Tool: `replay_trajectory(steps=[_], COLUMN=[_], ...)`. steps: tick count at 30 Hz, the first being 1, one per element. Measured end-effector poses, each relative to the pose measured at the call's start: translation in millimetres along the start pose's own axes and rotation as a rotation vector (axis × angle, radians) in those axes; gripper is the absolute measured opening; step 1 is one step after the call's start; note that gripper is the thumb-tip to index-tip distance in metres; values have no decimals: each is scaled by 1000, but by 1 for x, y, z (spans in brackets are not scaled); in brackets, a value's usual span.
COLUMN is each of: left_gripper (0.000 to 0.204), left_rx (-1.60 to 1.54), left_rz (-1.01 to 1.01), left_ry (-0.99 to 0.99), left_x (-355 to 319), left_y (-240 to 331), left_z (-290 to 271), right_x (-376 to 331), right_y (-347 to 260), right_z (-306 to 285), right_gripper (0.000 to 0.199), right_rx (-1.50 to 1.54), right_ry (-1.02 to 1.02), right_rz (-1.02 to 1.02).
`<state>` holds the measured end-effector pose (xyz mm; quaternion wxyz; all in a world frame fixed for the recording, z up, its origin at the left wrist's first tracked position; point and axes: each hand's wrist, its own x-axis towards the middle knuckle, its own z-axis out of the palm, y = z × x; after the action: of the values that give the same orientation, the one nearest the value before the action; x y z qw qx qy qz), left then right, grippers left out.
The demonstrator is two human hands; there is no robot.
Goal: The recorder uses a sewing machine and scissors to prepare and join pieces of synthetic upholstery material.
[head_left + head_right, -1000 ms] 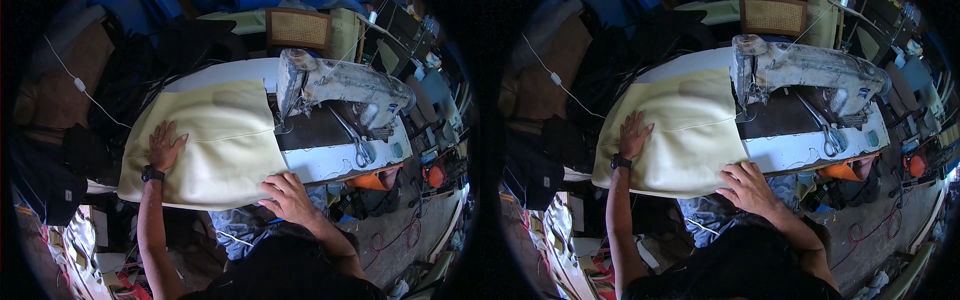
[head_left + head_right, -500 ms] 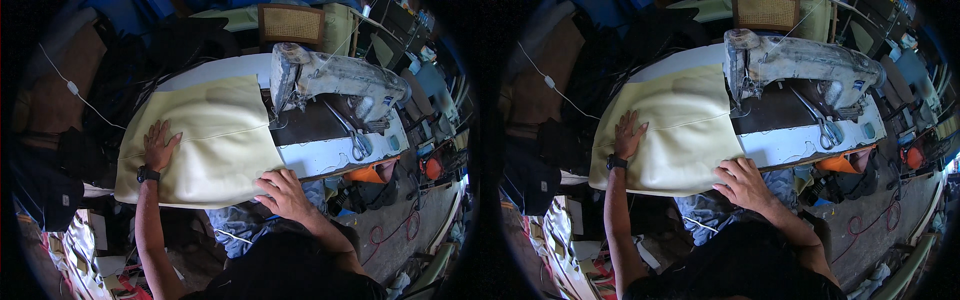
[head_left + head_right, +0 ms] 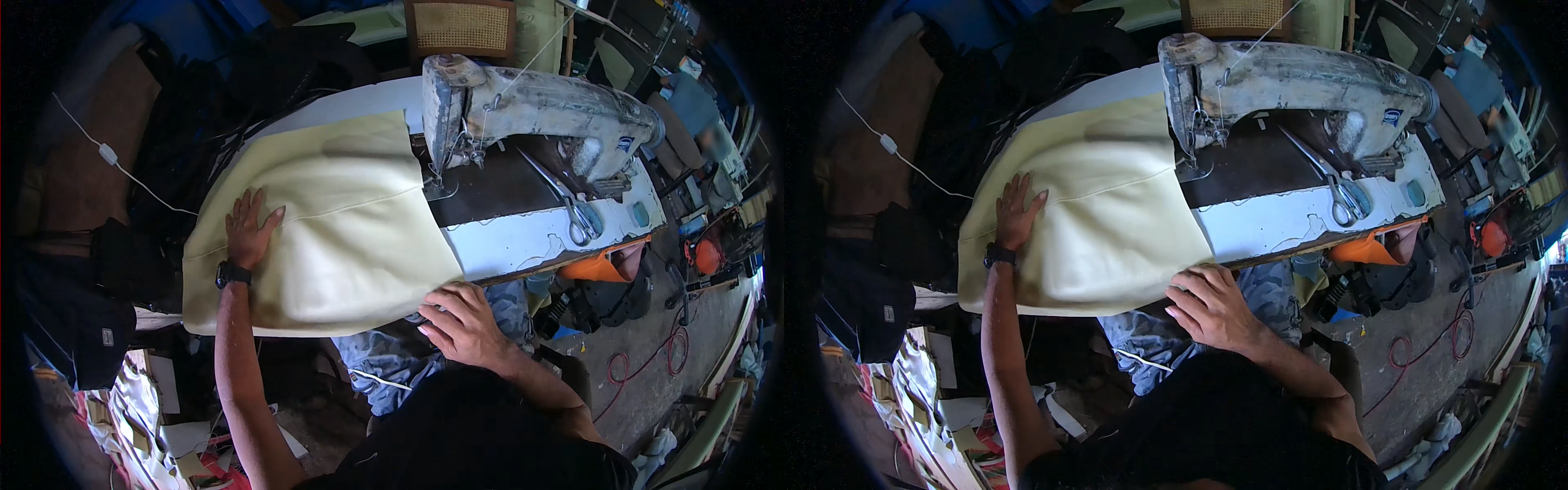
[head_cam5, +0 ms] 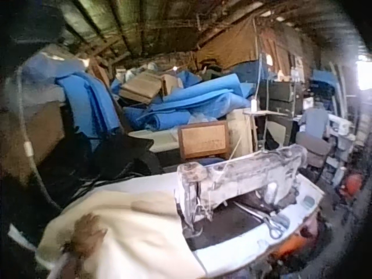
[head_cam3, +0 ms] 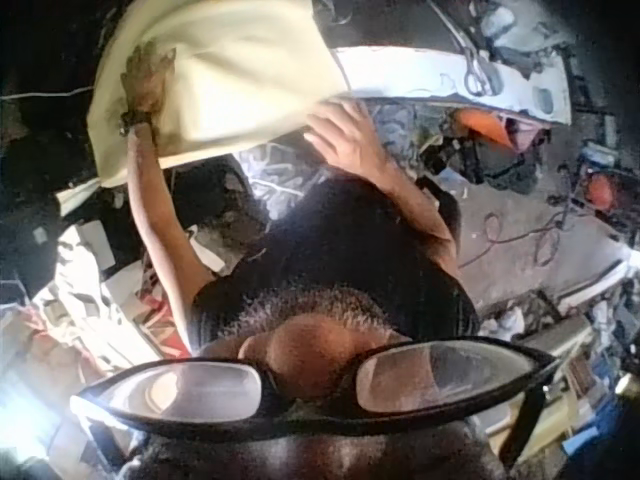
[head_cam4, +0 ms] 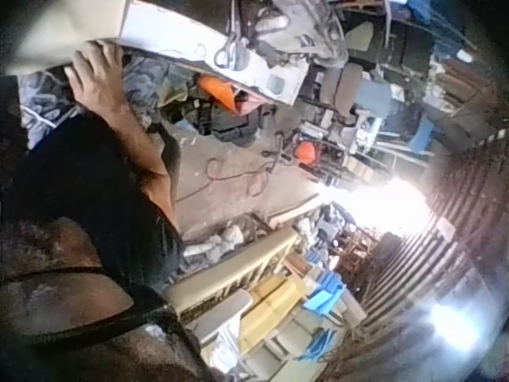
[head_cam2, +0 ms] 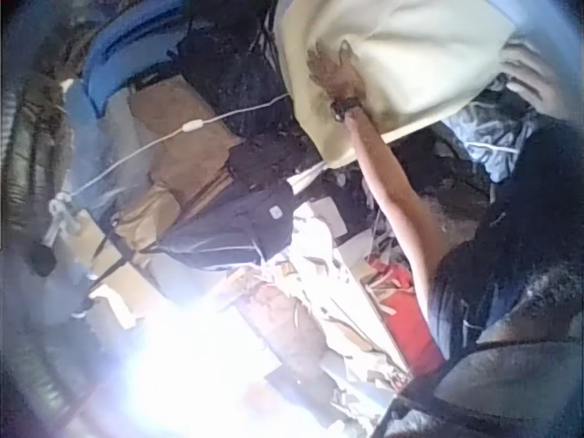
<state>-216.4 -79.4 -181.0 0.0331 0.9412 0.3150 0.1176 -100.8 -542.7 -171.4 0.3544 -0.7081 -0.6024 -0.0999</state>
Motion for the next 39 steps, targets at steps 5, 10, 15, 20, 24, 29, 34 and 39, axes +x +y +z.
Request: replay_trajectory(steps=[5,10,15,20,24,29,34,39], left_gripper=[83,87,90,77,63,61,68,81], left_rx=[-2,35,100,167,59,-13,62,72], left_rz=[-24,-101,-172,-369,206,256,-69,-367], left_ry=[9,-15,-43,-79,99,-1,49,1], left_x=[7,-6,-38,-84,-106,-87,-2,67], left_y=[-15,-5,20,12,37,76,25,33], left_z=[10,7,-16,-34,-43,-23,20,35], right_x=[-26,-86,-108,-78,-76,9,80,27], right_y=[-3,32,76,70,43,26,27,-7], right_z=[-10,32,77,56,34,-41,-77,-34], right_gripper=[16,24,58,30,27,25,38,22], right_rx=[198,498,588,700,609,410,63,198], right_ry=[13,28,187,-252,-237,-28,321,25], right_rz=[80,636,794,870,669,502,168,91])
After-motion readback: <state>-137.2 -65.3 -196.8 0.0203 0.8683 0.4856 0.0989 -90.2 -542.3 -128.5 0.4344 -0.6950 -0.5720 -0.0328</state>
